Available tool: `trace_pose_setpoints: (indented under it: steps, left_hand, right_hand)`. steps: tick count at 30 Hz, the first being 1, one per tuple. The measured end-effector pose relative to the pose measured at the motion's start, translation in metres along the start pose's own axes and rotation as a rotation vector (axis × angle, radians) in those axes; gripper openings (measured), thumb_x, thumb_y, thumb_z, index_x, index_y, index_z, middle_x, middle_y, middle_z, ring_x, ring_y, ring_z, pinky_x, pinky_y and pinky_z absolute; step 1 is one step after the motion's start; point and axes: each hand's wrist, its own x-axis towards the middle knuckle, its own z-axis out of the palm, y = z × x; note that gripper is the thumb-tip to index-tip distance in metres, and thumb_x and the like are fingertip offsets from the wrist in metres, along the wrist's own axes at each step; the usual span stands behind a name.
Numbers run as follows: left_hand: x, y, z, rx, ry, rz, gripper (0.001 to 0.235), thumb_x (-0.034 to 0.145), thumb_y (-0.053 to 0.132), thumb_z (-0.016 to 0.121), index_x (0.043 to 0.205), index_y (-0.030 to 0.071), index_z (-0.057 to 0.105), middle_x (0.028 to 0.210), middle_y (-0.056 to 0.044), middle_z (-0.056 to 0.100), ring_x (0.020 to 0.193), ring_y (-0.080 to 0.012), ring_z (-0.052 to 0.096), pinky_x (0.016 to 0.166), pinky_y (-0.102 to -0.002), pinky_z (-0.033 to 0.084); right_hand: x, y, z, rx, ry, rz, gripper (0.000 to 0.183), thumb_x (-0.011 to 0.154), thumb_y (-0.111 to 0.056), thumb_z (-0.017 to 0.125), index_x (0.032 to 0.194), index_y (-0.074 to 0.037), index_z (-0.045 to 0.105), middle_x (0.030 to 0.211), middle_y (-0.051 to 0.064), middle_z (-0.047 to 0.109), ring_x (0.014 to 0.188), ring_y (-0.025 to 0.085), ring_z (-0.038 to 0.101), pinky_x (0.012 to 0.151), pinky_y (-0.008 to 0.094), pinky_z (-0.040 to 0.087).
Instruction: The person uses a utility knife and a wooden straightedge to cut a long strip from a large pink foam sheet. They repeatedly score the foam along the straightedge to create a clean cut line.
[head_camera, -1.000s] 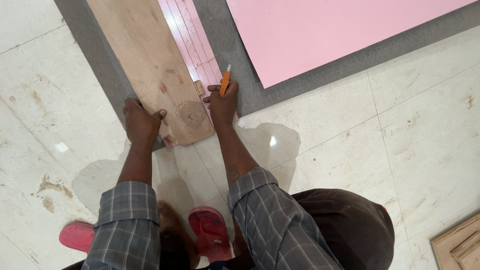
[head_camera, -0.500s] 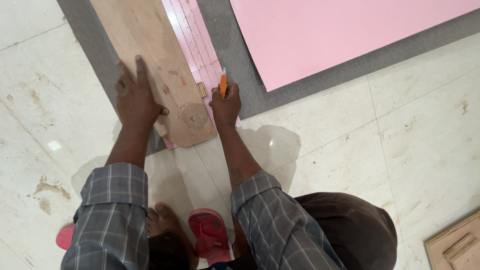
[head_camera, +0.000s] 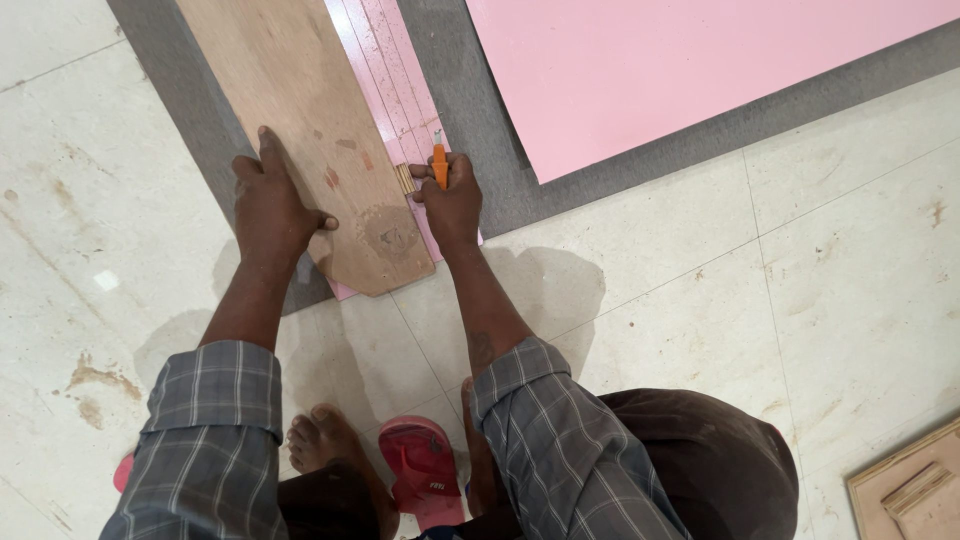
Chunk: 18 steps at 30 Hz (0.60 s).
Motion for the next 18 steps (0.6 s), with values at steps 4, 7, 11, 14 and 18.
trace_pose_setpoints:
  steps: [4, 7, 11, 14, 18]
  left_hand:
    - [-0.003, 0.0, -0.001, -0.003, 0.009, 0.021, 0.14, 0.05, 0.018, 0.103, 0.163, 0.002, 0.022, 0.129, -0.024, 0.046, 0.114, -0.0398, 0.06, 0.09, -0.043, 0.057]
    - [-0.002, 0.001, -0.003, 0.008, 0.006, 0.021, 0.14, 0.049, 0.02, 0.103, 0.162, 0.003, 0.022, 0.13, -0.024, 0.046, 0.113, -0.0394, 0.06, 0.09, -0.043, 0.057]
    - [0.0, 0.005, -0.007, 0.052, -0.01, 0.023, 0.144, 0.047, 0.022, 0.104, 0.163, 0.004, 0.021, 0.127, -0.024, 0.046, 0.11, -0.0396, 0.061, 0.088, -0.043, 0.057]
    - [0.002, 0.011, -0.008, 0.107, -0.067, -0.045, 0.146, 0.049, 0.026, 0.103, 0.169, 0.013, 0.02, 0.134, -0.026, 0.046, 0.119, -0.0409, 0.058, 0.089, -0.045, 0.057]
    - [0.008, 0.015, -0.009, 0.363, 0.024, 0.157, 0.14, 0.045, 0.035, 0.103, 0.164, 0.025, 0.03, 0.161, -0.031, 0.022, 0.142, -0.0479, 0.036, 0.103, -0.053, 0.047]
  right_hand:
    - [0.002, -0.006, -0.005, -0.059, -0.023, 0.027, 0.031, 0.089, 0.009, 0.051, 0.119, 0.002, 0.053, 0.111, 0.017, 0.075, 0.092, 0.015, 0.074, 0.071, 0.027, 0.063]
    - [0.004, -0.013, -0.01, -0.104, -0.076, 0.059, 0.032, 0.086, 0.009, 0.049, 0.118, 0.001, 0.053, 0.112, 0.016, 0.075, 0.1, 0.015, 0.074, 0.069, 0.027, 0.062]
    - [0.01, -0.022, -0.021, -0.137, -0.189, 0.076, 0.034, 0.085, 0.01, 0.049, 0.117, 0.002, 0.054, 0.114, 0.016, 0.075, 0.101, 0.018, 0.074, 0.066, 0.028, 0.061]
    - [0.016, -0.028, -0.027, -0.148, -0.252, 0.076, 0.036, 0.083, 0.009, 0.048, 0.117, 0.002, 0.055, 0.113, 0.015, 0.075, 0.101, 0.013, 0.074, 0.064, 0.028, 0.061]
    - [0.022, -0.037, -0.03, -0.251, -0.304, 0.15, 0.037, 0.081, 0.004, 0.053, 0.118, 0.0, 0.054, 0.111, 0.012, 0.078, 0.069, 0.012, 0.066, 0.054, 0.026, 0.052]
